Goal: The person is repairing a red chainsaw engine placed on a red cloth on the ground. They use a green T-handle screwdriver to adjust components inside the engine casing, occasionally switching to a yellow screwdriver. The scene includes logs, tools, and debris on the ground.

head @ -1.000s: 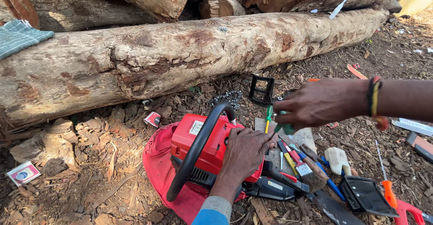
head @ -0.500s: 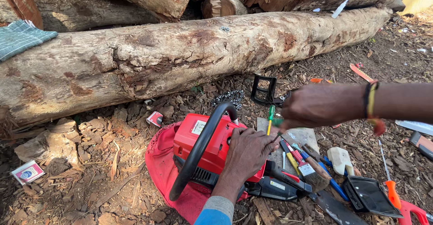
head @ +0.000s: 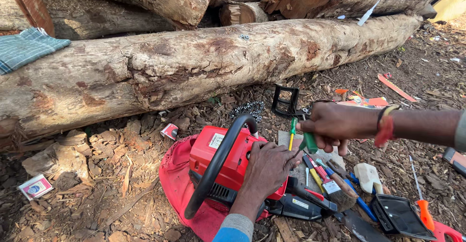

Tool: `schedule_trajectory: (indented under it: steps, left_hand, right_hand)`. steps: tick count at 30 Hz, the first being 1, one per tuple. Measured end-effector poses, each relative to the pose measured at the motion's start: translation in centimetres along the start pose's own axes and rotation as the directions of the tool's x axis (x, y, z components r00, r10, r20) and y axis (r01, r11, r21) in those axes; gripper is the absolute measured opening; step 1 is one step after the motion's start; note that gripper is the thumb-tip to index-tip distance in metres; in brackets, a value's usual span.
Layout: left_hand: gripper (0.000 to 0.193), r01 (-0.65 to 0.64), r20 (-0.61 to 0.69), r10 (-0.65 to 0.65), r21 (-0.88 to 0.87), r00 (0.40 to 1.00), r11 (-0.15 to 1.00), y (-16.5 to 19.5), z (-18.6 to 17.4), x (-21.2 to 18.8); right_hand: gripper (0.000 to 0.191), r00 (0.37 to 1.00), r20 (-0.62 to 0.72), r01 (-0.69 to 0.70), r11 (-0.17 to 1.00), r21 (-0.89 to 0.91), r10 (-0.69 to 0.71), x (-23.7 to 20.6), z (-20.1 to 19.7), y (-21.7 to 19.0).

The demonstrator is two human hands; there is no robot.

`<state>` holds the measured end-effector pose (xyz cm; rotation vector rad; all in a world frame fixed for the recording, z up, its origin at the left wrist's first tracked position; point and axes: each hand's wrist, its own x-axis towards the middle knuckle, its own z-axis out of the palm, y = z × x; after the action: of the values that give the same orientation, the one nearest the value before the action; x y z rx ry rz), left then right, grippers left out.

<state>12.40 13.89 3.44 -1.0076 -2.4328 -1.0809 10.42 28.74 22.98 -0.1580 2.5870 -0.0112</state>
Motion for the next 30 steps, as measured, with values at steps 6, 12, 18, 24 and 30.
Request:
schedule_trajectory:
  steps: [6, 12, 18, 24, 30]
  left_hand:
    - [0.037, 0.041, 0.061, -0.042, 0.021, 0.997, 0.999, 0.0, 0.2, 0.1]
    - [0.036, 0.005, 0.040, -0.005, 0.002, 0.999, 1.000, 0.0, 0.0, 0.1]
    - [0.036, -0.021, 0.036, 0.018, 0.082, 0.999, 0.996, -0.1, 0.2, 0.1]
    - [0.040, 0.023, 0.042, -0.024, 0.014, 0.999, 1.000, -0.1, 0.1, 0.2]
    - [0.038, 0.035, 0.051, -0.037, 0.039, 0.998, 0.999, 0.1, 0.0, 0.3]
  right_hand:
    - [0.049, 0.514, -0.082, 0.581, 0.417, -0.699, -0.854, -0.4, -1.8, 1.3]
    - [0.061, 0.994, -0.001, 0.109, 0.976, -0.190, -0.111, -0.3, 0.0, 0.3]
    - [0.056, 0.934, -0.050, 0.297, 0.847, -0.442, -0.353, -0.2, -0.5, -0.1]
    - [0.056, 0.949, -0.060, 0.272, 0.897, -0.347, -0.311, -0.7, -0.3, -0.9]
    - [0.060, 0.905, -0.092, 0.344, 0.841, -0.417, -0.416, -0.6, -0.7, -1.4]
